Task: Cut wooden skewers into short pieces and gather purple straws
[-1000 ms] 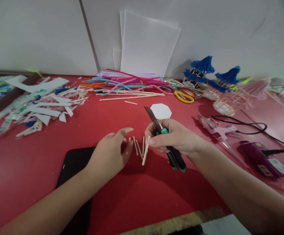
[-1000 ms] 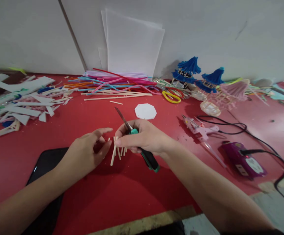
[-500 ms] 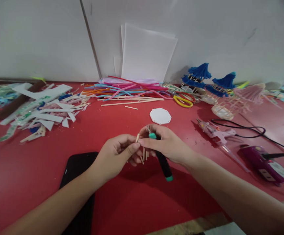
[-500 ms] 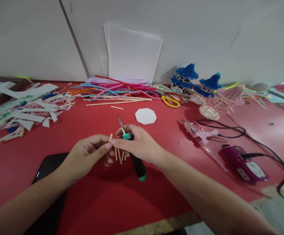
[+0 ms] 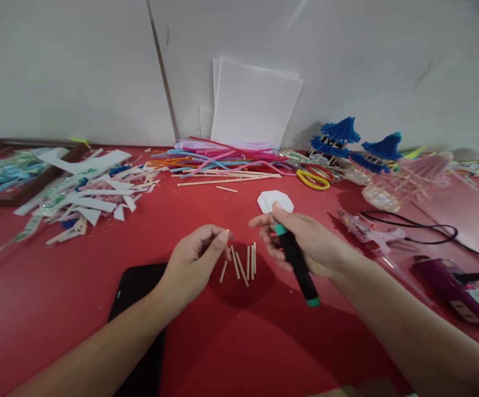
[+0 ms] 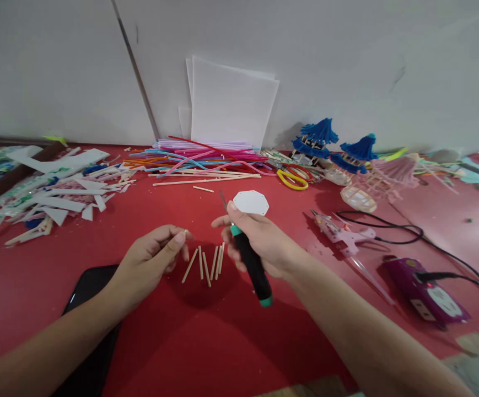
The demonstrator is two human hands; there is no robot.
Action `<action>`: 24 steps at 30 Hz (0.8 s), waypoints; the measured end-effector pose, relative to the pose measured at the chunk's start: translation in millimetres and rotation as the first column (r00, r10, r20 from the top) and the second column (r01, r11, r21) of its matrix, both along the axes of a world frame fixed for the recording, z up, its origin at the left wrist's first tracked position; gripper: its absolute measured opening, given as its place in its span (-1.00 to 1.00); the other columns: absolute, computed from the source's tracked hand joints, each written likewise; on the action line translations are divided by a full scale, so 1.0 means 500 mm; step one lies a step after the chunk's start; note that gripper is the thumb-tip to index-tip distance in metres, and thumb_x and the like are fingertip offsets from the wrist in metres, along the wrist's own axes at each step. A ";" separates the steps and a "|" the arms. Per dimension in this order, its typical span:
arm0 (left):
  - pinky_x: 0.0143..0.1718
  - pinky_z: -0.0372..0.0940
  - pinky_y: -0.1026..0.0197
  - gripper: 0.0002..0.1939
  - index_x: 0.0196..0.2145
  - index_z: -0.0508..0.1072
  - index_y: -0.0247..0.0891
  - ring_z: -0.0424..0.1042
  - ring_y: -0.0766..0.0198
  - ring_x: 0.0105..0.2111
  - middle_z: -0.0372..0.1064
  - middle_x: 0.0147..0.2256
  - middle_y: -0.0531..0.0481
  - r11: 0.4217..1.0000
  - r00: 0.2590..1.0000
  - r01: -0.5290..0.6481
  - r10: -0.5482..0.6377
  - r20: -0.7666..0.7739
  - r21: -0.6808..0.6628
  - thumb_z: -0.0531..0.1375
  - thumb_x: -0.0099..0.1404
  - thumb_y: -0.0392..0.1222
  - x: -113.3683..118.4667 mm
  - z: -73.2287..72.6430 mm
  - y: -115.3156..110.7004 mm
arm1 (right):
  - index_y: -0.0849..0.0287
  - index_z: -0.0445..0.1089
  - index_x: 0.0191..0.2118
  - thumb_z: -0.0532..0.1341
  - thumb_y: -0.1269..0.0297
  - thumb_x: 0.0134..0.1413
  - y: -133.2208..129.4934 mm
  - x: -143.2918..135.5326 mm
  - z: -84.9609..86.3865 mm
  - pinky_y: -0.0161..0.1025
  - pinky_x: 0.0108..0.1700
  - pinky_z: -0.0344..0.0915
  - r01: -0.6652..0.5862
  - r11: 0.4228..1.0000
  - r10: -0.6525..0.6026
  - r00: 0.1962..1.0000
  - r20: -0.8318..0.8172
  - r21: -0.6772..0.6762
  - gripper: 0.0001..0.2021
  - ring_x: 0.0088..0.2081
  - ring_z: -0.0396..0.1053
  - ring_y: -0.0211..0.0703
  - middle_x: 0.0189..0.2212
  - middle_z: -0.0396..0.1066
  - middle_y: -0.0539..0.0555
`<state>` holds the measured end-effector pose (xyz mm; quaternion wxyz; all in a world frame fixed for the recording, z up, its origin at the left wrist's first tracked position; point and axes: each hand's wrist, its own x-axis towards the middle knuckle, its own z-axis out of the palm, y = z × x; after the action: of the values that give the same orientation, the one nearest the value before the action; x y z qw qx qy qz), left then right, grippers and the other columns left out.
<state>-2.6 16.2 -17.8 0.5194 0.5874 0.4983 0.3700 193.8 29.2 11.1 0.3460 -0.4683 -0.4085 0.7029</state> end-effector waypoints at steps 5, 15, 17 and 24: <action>-0.60 0.04 0.35 -0.77 -0.34 0.36 -0.24 0.10 0.44 -0.62 0.21 -0.53 0.12 0.999 0.999 -0.031 0.031 0.021 0.020 0.02 0.30 -0.05 0.000 -0.005 -0.001 | 0.13 0.27 -0.36 0.17 0.04 0.02 0.011 0.018 0.001 -0.38 -0.65 0.14 0.199 0.912 -0.257 0.959 0.120 0.359 -0.75 -0.53 0.23 -0.31 -0.47 0.25 -0.01; -0.56 0.08 0.39 -0.84 -0.39 0.35 -0.25 0.12 0.48 -0.59 0.28 -0.51 0.13 0.998 0.990 0.029 -0.023 0.139 -0.047 0.14 0.24 -0.10 0.006 0.001 -0.007 | 0.13 0.15 -0.43 0.03 0.23 0.14 -0.015 0.009 -0.019 -0.32 -0.46 0.08 -0.205 0.631 -0.380 0.760 0.528 0.749 -0.84 -0.54 0.12 -0.33 -0.59 0.15 -0.08; -0.58 0.08 0.40 -0.86 -0.38 0.36 -0.25 0.13 0.49 -0.62 0.34 -0.52 0.11 0.993 0.965 0.032 -0.001 0.261 -0.113 0.16 0.22 -0.13 0.007 0.004 -0.005 | 0.13 0.14 -0.43 0.08 0.17 0.12 -0.012 0.000 -0.025 -0.34 -0.48 0.04 -0.192 0.647 -0.413 0.726 0.551 0.738 -0.81 -0.56 0.06 -0.35 -0.59 0.11 -0.10; -0.55 0.23 0.37 -0.92 -0.33 0.32 -0.26 0.42 0.34 -0.47 0.49 -0.43 -0.02 0.921 0.852 0.049 0.163 0.498 -0.386 0.15 0.22 -0.21 0.003 0.014 0.010 | 0.14 0.18 -0.41 0.10 0.09 0.09 0.004 0.010 -0.039 -0.36 -0.52 0.01 -0.082 0.653 -0.506 0.692 0.514 0.753 -0.77 -0.59 0.01 -0.37 -0.62 0.08 -0.12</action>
<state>-1.3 21.3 -10.6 0.7283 0.3361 0.4192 0.4252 198.8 31.1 -8.4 0.4112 -0.5643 -0.6863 0.2035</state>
